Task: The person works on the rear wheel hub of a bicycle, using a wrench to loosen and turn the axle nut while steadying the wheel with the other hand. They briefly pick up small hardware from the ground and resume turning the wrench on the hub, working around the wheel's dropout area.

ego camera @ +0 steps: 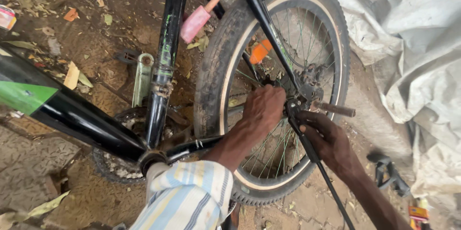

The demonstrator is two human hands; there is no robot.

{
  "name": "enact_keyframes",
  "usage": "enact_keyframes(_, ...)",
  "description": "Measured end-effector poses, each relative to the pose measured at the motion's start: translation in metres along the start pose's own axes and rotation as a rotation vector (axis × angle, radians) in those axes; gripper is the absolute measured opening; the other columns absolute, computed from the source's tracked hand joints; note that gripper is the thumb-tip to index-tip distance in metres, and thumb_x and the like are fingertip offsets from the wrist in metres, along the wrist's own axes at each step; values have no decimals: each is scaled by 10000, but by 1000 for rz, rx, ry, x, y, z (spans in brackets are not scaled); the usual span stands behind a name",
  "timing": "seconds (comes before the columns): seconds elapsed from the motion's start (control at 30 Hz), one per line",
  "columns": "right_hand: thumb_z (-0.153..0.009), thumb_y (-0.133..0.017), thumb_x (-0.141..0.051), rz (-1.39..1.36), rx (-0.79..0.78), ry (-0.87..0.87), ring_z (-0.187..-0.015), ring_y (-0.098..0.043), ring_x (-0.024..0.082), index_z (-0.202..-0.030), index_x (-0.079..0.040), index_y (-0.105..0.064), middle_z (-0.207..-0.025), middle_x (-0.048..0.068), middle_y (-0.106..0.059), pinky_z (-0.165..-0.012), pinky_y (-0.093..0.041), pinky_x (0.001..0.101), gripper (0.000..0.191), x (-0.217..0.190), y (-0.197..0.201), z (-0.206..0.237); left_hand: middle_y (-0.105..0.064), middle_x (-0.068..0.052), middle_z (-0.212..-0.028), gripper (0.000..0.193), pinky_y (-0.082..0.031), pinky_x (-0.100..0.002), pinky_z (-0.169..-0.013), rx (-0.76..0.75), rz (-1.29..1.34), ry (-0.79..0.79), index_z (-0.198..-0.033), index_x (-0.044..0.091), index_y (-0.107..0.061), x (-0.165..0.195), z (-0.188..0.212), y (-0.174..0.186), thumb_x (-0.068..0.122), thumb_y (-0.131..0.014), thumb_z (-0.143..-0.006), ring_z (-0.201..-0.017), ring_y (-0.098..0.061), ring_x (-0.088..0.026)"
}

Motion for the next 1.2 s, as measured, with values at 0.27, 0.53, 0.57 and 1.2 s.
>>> enact_keyframes(0.27, -943, -641, -162, 6, 6, 41, -974, -678, 134, -1304, -78, -664, -1117, 68, -760, -834, -555, 294, 371, -4, -6, -1, -683, -137, -701, 222, -526, -335, -463, -62, -13, -40, -801, 19, -683, -4, -4, -4, 27, -574, -994, -592, -669, -187)
enact_keyframes(0.53, -939, -692, -146, -139, 48, -2, -789, -579, 75, -1213, -64, -718, -945, 34, -737, -653, -475, 246, 287, -3, -13, -8, -715, -252, -852, 131, -590, -472, -741, 50, 368, 96, -864, -32, -714, -22, -10, -21, -33, -587, -897, -840, -727, -375)
enact_keyframes(0.57, -943, -690, -145, -149, 56, -32, -788, -576, 82, -1221, -66, -715, -953, 42, -739, -647, -465, 252, 290, -2, -13, -8, -714, -274, -883, 127, -587, -485, -785, 54, 377, 111, -871, -44, -714, -23, -10, -26, -46, -587, -878, -888, -721, -403)
enact_keyframes(1.2, -1003, -604, -226, -368, -64, -20, -1033, -634, 164, -1365, -33, -626, -1182, 49, -691, -905, -524, 368, 410, 64, 19, 33, -741, -233, -1016, 293, -590, -545, -765, 224, 322, 464, -1106, 28, -687, 12, -14, -11, 214, -518, -956, -936, -727, -424)
Point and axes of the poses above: each hand's wrist, its own z-axis away from the middle knuckle, its own y-axis out of the back of the hand, x = y × z, the point moved 1 cm from there along -z, towards the middle knuckle
